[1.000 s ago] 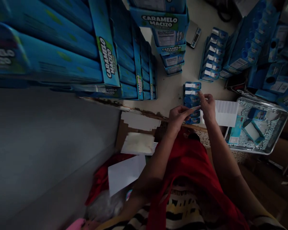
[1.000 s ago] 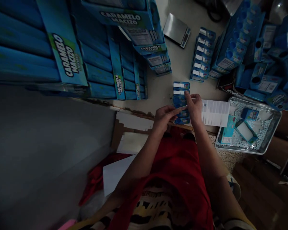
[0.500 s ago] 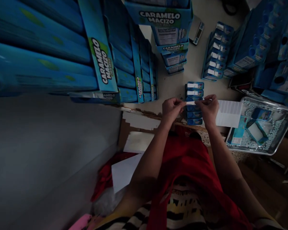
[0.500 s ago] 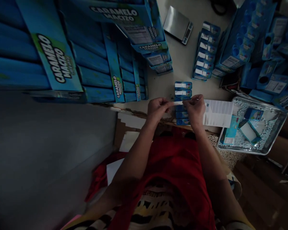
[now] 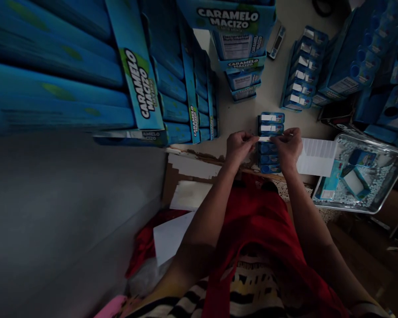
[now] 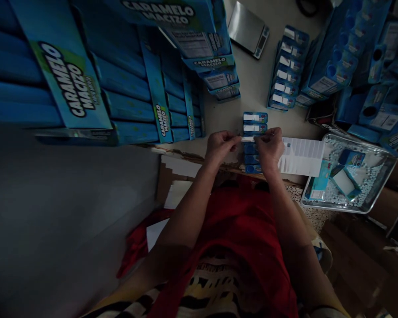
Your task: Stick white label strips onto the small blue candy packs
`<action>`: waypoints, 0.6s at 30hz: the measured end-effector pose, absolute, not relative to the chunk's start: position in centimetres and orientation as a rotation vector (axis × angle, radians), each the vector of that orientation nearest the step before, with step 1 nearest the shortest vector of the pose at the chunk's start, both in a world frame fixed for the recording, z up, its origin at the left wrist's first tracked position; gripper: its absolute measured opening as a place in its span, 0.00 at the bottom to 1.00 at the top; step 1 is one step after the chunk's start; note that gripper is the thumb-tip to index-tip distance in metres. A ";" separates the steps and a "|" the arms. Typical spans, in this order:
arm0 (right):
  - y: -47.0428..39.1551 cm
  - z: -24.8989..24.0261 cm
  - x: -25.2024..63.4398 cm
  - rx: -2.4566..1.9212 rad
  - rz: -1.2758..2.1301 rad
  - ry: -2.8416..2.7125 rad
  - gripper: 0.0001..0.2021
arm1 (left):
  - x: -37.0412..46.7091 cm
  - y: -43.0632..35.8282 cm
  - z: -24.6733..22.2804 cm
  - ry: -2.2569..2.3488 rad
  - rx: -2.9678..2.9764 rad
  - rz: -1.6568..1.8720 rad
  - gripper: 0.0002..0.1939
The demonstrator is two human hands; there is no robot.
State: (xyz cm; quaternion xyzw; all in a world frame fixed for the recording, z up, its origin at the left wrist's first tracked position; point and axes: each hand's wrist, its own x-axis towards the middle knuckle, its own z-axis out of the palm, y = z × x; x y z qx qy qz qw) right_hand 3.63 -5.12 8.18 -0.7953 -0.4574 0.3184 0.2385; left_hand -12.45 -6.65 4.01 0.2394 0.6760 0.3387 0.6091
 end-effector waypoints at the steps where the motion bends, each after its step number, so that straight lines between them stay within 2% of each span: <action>1: -5.1 8.1 3.7 -2.170 0.883 -1.250 0.17 | -12.4 -6.7 4.0 1.551 0.552 0.788 0.11; 11: -5.0 7.9 3.9 -2.195 0.924 -1.249 0.17 | -12.4 -6.3 4.3 1.547 0.557 0.766 0.11; 18: -4.9 7.6 4.1 -2.202 0.848 -1.351 0.18 | -12.7 -6.3 2.3 1.466 0.466 0.769 0.13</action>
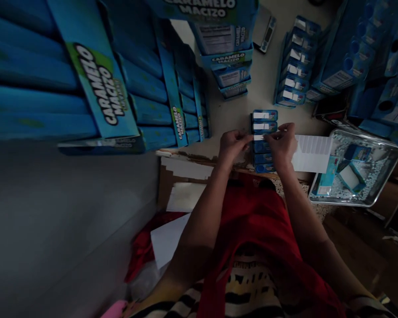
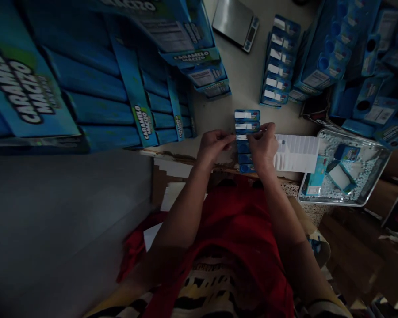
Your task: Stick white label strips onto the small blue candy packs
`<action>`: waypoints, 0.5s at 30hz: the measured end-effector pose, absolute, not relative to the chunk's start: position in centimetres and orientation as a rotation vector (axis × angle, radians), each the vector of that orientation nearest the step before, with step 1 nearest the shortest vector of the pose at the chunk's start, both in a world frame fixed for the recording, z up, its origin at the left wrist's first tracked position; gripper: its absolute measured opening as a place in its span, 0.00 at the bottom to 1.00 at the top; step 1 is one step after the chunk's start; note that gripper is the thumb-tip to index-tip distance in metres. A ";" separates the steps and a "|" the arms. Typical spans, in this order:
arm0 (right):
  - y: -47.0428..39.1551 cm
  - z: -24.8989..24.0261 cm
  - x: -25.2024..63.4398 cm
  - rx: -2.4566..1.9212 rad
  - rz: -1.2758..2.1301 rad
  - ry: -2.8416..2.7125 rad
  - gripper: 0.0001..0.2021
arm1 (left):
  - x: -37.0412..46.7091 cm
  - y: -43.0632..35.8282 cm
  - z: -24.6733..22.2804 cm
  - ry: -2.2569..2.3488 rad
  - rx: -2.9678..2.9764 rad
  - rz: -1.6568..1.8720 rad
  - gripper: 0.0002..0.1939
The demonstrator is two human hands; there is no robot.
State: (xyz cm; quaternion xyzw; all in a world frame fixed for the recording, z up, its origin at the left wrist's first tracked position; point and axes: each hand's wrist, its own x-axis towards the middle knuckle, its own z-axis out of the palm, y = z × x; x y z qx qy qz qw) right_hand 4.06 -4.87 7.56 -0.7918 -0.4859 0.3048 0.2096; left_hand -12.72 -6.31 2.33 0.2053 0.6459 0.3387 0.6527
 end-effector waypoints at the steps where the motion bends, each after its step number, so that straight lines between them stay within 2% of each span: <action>1: -4.8 7.4 4.3 -2.213 0.791 -1.366 0.19 | -12.7 -6.4 1.8 1.445 0.419 0.768 0.14; 3: -4.8 7.0 4.9 -2.245 0.737 -1.360 0.21 | -12.6 -6.6 0.8 1.424 0.331 0.772 0.16; 5: -4.8 6.8 5.4 -2.244 0.834 -1.328 0.21 | -12.0 -7.0 -0.2 1.448 0.255 0.799 0.19; 10: -4.9 6.8 5.4 -2.209 1.006 -1.332 0.14 | -9.5 -8.1 -2.0 1.531 0.111 0.910 0.27; 15: -5.0 7.1 4.2 -2.270 0.964 -1.413 0.07 | -9.1 -8.2 -2.7 1.647 0.251 0.954 0.24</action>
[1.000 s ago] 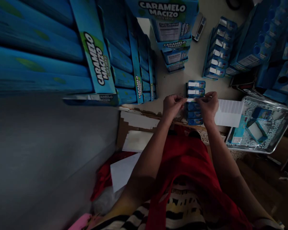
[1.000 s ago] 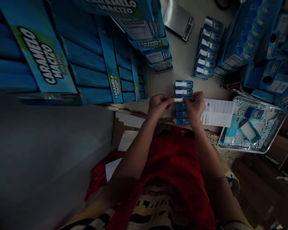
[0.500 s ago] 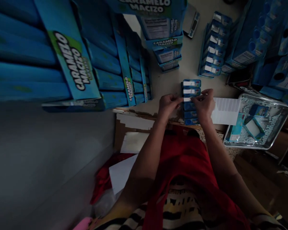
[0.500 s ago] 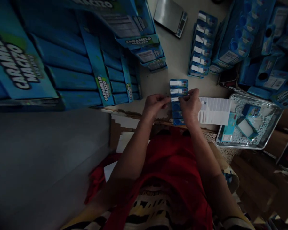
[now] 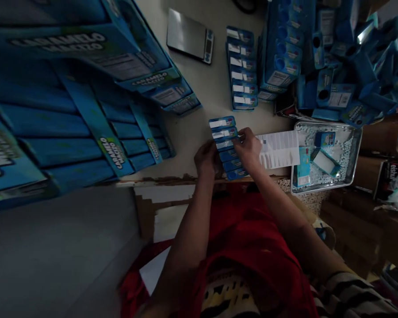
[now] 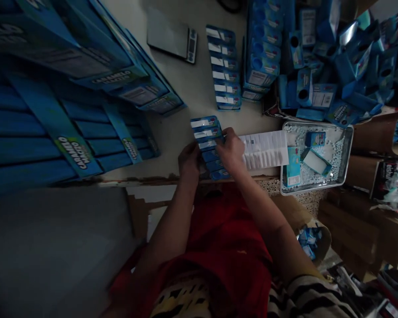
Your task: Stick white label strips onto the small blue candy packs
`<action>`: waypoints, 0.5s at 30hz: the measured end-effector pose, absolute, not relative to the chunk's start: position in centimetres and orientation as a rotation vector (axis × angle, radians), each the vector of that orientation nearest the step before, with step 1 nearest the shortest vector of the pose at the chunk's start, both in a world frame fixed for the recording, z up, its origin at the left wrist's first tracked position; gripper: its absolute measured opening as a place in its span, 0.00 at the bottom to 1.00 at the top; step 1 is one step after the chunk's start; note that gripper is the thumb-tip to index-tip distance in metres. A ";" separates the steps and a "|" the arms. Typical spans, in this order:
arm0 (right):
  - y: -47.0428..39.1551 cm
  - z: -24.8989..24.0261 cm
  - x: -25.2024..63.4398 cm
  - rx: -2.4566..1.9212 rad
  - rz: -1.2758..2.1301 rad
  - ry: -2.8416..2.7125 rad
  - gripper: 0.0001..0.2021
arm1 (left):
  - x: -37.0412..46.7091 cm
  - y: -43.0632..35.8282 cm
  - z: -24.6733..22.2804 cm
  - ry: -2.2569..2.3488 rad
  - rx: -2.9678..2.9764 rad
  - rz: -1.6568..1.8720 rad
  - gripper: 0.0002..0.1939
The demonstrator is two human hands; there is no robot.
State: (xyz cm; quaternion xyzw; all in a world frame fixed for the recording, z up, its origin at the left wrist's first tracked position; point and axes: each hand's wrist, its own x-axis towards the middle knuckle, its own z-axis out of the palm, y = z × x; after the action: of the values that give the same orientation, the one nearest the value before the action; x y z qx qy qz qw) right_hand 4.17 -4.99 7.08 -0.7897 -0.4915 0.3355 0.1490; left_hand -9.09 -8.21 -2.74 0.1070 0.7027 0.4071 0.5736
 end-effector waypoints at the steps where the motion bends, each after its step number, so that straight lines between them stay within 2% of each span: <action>1: -5.3 7.2 4.4 -2.246 0.976 -1.424 0.07 | -9.5 -8.5 -2.3 1.719 0.325 0.952 0.23; 3: -6.3 7.5 6.2 -2.183 0.995 -1.436 0.07 | -10.2 -9.9 -0.5 1.897 0.504 0.956 0.20; 6: -9.0 8.1 12.3 -2.183 0.885 -1.377 0.13 | -9.7 -13.9 4.0 2.052 0.830 0.984 0.15; 9: -11.7 8.0 20.3 -2.484 0.411 -1.219 0.18 | -5.2 -18.0 7.5 1.771 1.140 0.874 0.09; 11: -12.8 7.1 24.5 -2.695 0.332 -1.140 0.18 | -0.7 -19.4 7.4 1.478 1.240 0.757 0.07; 15: -13.4 4.6 27.8 -2.690 0.533 -1.103 0.13 | 6.7 -19.0 2.9 1.520 1.271 0.605 0.22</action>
State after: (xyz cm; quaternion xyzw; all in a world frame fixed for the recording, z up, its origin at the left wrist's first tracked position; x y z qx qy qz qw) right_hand 27.82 -13.43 4.60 -0.9062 -0.3716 0.1795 0.0925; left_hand 6.69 -18.99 2.91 0.5278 0.6312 0.2512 0.5097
